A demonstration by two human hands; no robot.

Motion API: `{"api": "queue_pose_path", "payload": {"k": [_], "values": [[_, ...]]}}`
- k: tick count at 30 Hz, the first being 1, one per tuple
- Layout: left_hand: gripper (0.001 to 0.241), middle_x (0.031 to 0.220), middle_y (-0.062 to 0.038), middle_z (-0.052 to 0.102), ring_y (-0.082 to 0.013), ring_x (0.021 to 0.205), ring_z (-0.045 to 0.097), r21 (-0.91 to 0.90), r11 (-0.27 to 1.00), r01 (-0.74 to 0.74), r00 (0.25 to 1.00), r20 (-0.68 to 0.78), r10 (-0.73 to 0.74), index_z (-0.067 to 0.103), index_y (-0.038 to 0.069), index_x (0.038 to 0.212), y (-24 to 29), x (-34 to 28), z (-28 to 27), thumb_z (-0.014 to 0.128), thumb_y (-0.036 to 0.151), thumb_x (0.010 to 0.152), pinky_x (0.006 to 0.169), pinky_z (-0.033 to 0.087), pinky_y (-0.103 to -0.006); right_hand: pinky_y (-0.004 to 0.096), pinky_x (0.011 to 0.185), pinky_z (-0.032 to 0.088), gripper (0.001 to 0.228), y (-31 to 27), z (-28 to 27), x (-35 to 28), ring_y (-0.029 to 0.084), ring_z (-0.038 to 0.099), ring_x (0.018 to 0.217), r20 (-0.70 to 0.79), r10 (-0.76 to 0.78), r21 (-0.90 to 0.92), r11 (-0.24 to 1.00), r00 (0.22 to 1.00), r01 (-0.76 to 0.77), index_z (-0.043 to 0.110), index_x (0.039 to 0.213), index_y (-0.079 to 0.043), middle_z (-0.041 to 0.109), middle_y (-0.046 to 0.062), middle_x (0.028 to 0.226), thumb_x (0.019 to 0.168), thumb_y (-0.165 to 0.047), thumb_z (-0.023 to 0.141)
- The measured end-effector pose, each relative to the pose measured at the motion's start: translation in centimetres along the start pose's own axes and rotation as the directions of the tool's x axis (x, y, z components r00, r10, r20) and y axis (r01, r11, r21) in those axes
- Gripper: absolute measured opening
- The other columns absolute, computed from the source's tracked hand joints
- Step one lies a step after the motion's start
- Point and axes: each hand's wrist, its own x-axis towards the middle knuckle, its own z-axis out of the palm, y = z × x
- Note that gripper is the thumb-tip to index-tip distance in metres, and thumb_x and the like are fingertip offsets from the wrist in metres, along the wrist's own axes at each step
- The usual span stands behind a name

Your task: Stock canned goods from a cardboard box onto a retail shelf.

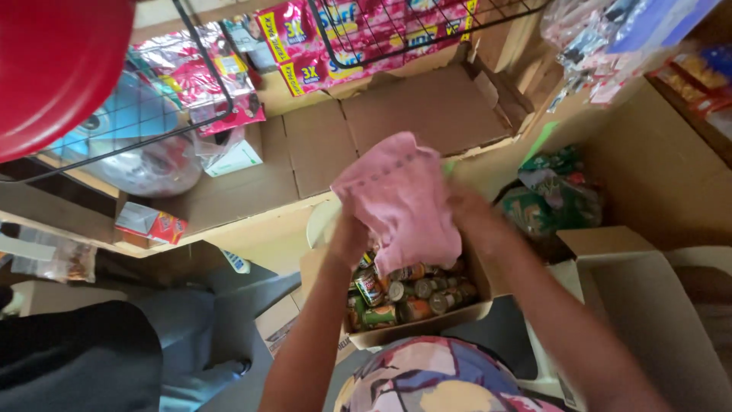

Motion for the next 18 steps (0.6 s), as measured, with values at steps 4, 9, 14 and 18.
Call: {"api": "queue_pose_path", "payload": {"k": [4, 9, 14, 18], "values": [[0.075, 0.121, -0.029, 0.07, -0.0353, 0.108, 0.066, -0.027, 0.983, 0.182, 0.977, -0.109, -0.184, 0.052, -0.019, 0.144, -7.4, 5.5, -4.9, 0.078, 0.031, 0.093, 0.092, 0.059, -0.0454, 0.032, 0.08, 0.056, 0.039, 9.9, -4.3, 2.4, 0.018, 0.067, 0.096, -0.068, 0.179, -0.519, 0.834, 0.982, -0.188, 0.068, 0.124, -0.002, 0.073, 0.007, 0.11, 0.088, -0.013, 0.079], [0.08, 0.139, -0.025, 0.063, -0.0264, 0.114, 0.067, 0.424, 0.904, 0.049, 0.995, -0.099, -0.008, 0.041, 0.004, 0.148, -4.7, 4.7, -4.2, 0.08, 0.005, 0.079, 0.094, 0.054, -0.0371, 0.037, 0.08, 0.056, 0.055, 4.8, -2.7, 1.3, 0.021, 0.069, 0.096, -0.115, 0.23, -0.091, 0.966, 0.966, -0.241, 0.052, 0.14, -0.011, 0.07, 0.009, 0.116, 0.089, -0.017, 0.069], [0.081, 0.135, -0.027, 0.061, -0.0309, 0.109, 0.068, 0.517, 0.855, 0.047, 0.934, -0.327, 0.146, 0.036, 0.007, 0.152, -3.4, 3.0, -2.8, 0.078, 0.005, 0.083, 0.091, 0.06, -0.0413, 0.043, 0.079, 0.051, 0.063, 3.8, -4.3, 1.1, 0.023, 0.063, 0.094, -0.303, 0.245, -0.393, 0.848, 0.921, -0.355, 0.051, 0.145, -0.018, 0.069, 0.01, 0.115, 0.086, -0.013, 0.073], [0.039, 0.137, -0.024, 0.078, -0.0312, 0.112, 0.069, 0.594, 0.733, -0.332, 0.912, 0.004, 0.411, 0.071, 0.004, 0.143, -7.4, 6.4, -8.8, 0.065, 0.011, 0.105, 0.097, 0.056, -0.0415, 0.046, 0.084, 0.054, 0.053, 3.6, -5.3, 1.8, 0.026, 0.065, 0.101, -0.17, 0.202, -0.219, 0.947, 0.965, -0.237, 0.061, 0.139, -0.011, 0.068, 0.015, 0.116, 0.089, -0.018, 0.076]]}}
